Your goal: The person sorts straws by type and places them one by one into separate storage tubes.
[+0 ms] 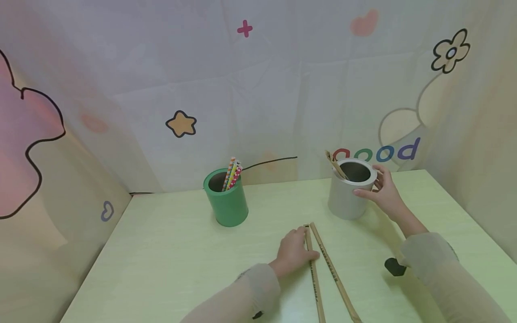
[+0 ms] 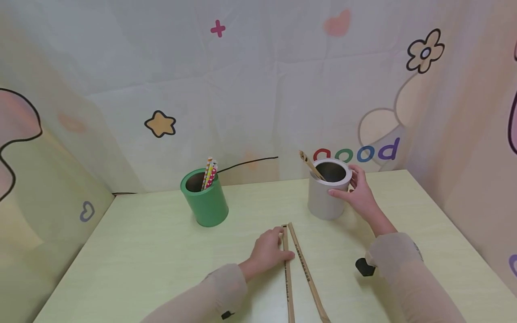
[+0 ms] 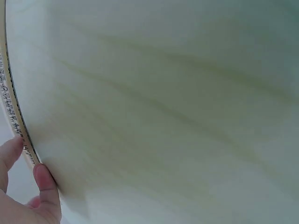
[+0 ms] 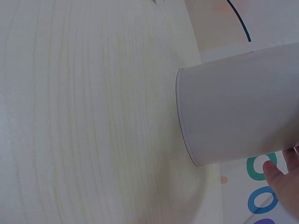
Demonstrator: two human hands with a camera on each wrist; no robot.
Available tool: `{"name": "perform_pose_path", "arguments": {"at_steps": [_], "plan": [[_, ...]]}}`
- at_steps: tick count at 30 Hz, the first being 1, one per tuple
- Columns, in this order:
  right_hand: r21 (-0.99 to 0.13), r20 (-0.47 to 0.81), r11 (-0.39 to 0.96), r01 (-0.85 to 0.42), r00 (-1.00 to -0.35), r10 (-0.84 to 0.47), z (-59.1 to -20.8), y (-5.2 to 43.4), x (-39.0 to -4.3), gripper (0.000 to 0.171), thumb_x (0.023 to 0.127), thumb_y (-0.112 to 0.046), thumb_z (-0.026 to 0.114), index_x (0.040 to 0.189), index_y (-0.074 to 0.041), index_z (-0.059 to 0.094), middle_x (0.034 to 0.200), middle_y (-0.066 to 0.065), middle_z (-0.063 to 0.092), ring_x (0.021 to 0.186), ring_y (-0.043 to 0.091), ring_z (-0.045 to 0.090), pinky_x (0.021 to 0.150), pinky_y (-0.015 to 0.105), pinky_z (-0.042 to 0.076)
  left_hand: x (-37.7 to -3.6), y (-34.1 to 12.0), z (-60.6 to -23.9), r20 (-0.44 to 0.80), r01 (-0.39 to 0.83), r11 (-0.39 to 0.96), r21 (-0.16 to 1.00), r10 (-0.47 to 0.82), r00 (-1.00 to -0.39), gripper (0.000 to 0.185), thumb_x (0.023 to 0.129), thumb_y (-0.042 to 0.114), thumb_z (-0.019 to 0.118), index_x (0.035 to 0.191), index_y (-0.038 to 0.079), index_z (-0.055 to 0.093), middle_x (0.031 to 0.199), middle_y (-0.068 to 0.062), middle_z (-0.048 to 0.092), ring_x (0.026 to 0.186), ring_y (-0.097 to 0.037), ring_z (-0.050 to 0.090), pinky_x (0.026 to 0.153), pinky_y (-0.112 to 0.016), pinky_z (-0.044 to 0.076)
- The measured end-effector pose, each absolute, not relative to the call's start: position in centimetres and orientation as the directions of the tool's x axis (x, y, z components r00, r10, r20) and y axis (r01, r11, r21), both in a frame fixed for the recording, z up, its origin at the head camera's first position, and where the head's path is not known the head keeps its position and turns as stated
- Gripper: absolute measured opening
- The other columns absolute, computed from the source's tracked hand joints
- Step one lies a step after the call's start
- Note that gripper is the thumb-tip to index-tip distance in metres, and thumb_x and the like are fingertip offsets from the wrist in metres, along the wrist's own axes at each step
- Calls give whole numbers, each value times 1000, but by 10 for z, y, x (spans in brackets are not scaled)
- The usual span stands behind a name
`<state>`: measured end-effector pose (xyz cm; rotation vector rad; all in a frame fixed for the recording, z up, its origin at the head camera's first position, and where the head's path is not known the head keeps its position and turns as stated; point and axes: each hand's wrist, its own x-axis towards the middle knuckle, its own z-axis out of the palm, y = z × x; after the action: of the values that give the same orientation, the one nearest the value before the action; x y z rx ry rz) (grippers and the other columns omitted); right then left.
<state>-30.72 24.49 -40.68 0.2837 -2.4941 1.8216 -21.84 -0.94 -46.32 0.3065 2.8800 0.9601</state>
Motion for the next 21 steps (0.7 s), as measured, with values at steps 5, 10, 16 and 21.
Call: {"name": "perform_pose_path", "arguments": {"at_steps": [5,10,16,21], "plan": [[-940,137,298,-166,-984,-117,-404,243,-306,92,79,-14,66,137,-5,-4,146,24,0,133,42,5,101,57,19,-220,-6,-459,-48,119,780,614,187,-981,63,68,23,75,121,3,47,75,-1,55,60,-9,46,52,-19,41],[-938,139,302,-168,-983,-116,-404,243,-306,91,79,-14,66,137,-5,-4,146,24,0,132,43,5,101,57,19,-223,-6,-456,-71,75,761,645,157,-985,58,68,8,71,121,2,47,60,0,52,46,-8,45,41,-17,38],[-938,142,300,-172,-983,-121,-406,244,-308,90,80,-9,64,137,-6,-4,146,24,1,132,43,6,101,57,20,-223,-6,-456,-76,54,769,637,133,-988,51,68,8,70,115,1,52,60,0,55,48,-8,47,43,-17,39],[-939,139,300,-168,-984,-116,-406,244,-307,90,79,-11,65,137,-6,-3,146,24,2,132,43,7,101,57,21,-221,-7,-456,-82,47,762,646,131,-988,42,69,10,69,107,0,55,67,-4,59,49,-9,48,46,-18,42]]}}
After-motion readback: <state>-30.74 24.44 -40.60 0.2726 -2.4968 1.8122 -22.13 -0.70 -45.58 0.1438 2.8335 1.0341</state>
